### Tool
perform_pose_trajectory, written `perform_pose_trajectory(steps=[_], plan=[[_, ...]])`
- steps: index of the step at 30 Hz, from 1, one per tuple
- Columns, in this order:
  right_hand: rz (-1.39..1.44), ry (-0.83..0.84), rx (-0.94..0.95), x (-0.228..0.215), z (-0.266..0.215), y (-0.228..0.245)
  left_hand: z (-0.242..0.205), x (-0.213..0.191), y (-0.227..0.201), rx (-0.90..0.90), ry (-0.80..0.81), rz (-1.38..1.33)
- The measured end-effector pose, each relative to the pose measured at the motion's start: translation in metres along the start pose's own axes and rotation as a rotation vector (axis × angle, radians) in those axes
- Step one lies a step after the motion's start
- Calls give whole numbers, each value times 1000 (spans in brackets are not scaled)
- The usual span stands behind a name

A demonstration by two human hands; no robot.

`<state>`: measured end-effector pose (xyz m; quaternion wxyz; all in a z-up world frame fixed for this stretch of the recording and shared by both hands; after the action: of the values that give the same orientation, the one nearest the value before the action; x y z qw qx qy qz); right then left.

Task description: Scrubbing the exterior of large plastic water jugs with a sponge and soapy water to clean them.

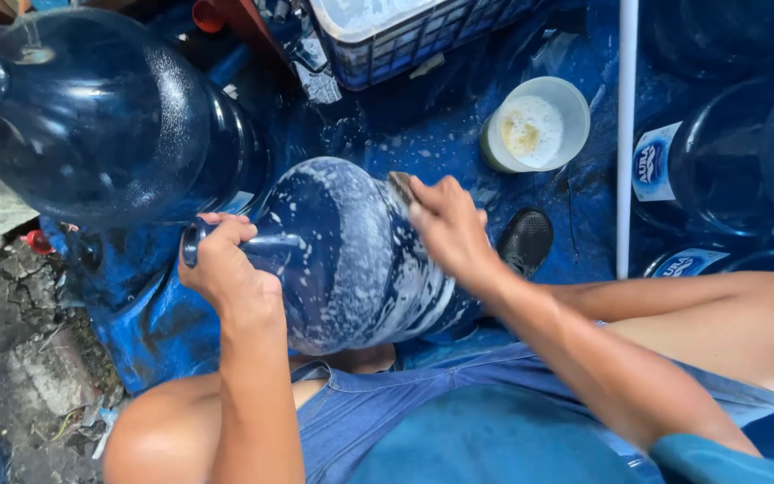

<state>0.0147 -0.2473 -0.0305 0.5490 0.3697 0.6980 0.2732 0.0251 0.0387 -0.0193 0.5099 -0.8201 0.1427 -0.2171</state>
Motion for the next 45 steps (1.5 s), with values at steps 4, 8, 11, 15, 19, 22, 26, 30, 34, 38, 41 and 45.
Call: perform_pose_trajectory(steps=[4, 8, 11, 15, 19, 22, 26, 30, 34, 38, 41, 45], plan=[[62, -171, -245, 3, -65, 43, 15, 0, 8, -30, -67, 1], [-121, -250, -218, 9, -15, 31, 9, 5, 3, -18, -80, 45], [-237, -176, -55, 8, -2, 28, 5, 7, 4, -18, -70, 18], [-288, -290, -262, 6, -77, 73, 25, -7, 13, -60, -199, -28], [-328, -342, -262, 23, -82, 69, 23, -3, 9, -106, -237, 5], [-428, -486, -267, 23, -26, 42, 2, -5, 5, -122, -227, 4], [-343, -128, 53, 39, 41, -27, -11, 2, 2, 18, 15, -49], [-212, -156, -172, -4, -33, 40, 12, -3, 9, 102, 349, -157], [-175, -269, -290, -4, -46, 21, 9, 6, -8, 86, 618, -213], [-131, -391, -203, 7, -50, 12, 22, 11, -8, 135, 833, -241], [-80, -411, -311, 11, -51, 24, 28, 8, -6, 109, 886, -254], [-226, -304, 14, 0, 2, -2, 23, 11, -6, 94, 1060, -262]])
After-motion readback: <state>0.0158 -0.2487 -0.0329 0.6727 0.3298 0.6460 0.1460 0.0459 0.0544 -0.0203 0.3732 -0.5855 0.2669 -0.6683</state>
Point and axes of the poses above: each hand's wrist, its own z-axis towards the middle knuckle, its own x-axis out of the palm, y = z × x, the point moved 5 cm from there along z, towards the middle knuckle, and after that the axes turned 6 degrees about -z, right-handed, at the moved point
